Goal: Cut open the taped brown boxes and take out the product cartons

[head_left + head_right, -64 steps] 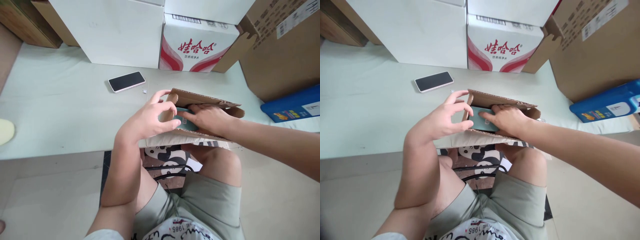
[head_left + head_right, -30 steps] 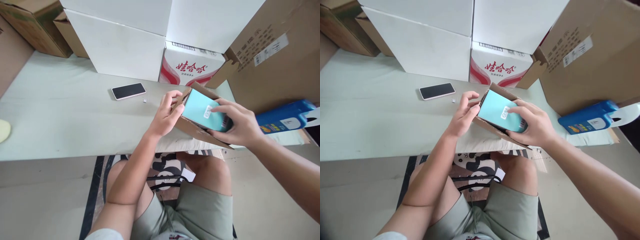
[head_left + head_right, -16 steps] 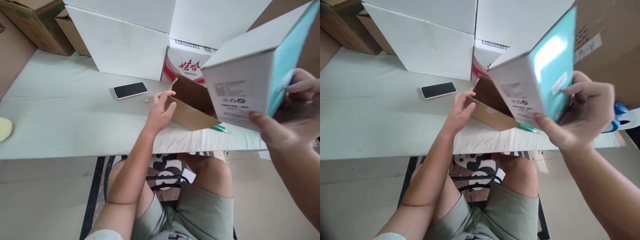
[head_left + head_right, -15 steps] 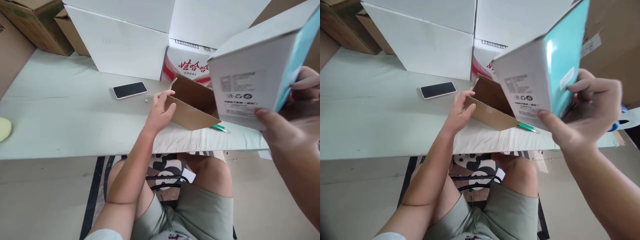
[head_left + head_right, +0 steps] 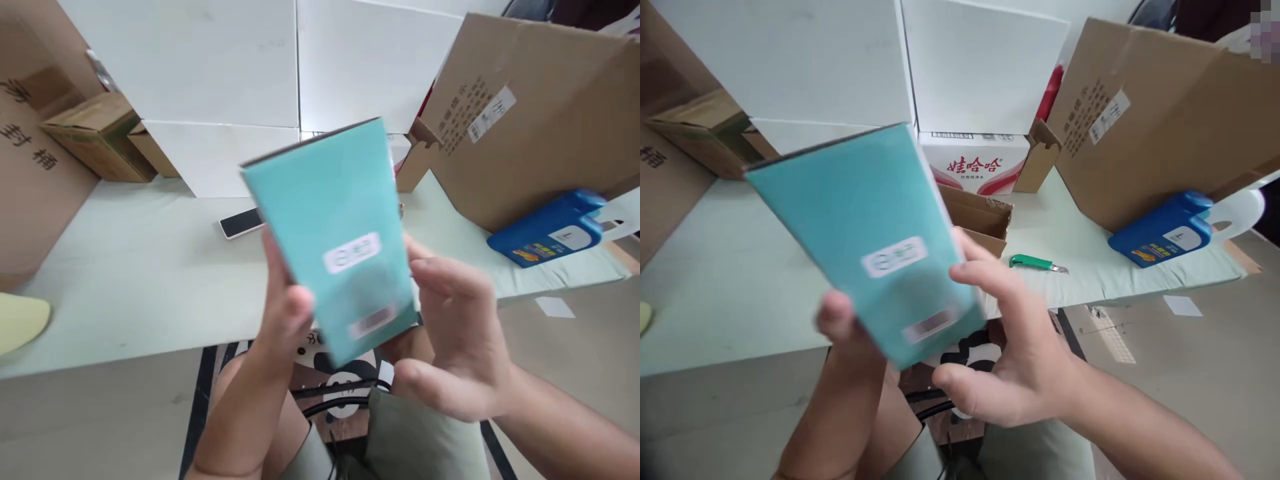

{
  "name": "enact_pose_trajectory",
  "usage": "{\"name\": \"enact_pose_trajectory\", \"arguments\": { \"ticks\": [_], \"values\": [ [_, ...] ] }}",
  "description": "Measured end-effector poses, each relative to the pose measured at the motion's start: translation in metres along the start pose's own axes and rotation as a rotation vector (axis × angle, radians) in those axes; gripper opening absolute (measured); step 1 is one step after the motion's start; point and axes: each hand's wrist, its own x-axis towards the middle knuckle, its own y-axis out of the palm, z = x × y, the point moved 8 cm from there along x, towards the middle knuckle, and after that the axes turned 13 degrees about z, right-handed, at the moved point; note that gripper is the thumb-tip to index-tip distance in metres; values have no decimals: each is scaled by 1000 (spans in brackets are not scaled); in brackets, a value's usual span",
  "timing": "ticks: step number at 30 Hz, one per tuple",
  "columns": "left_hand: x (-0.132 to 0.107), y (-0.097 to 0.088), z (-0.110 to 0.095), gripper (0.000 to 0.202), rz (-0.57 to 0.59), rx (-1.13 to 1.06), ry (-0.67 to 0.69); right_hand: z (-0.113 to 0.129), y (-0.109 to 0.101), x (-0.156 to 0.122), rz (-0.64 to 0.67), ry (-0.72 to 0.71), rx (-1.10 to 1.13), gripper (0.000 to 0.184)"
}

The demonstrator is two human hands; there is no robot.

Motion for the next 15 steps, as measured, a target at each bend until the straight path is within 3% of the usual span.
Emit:
{"name": "enact_pose_trajectory", "arguments": {
  "ticks": [2,5,8,10,12,15],
  "values": [
    [-5,-8,5,83,-11,-106,-61,-7,11,1,104,-51,115,75],
    [-7,-14,17,89,-77,-62,-131,-28,29,1,238,-8,319,77],
    [17,-3,17,82,-18,74,-181,-48,33,8,259,87,522,87],
    [52,13,4,73,122,126,-180,-61,13,24,153,144,540,90],
    [100,27,-14,62,266,157,-178,-76,-21,51,-28,126,583,90],
    [184,12,-24,61,261,293,-257,-117,-64,105,-292,61,879,78]
  ]
}}
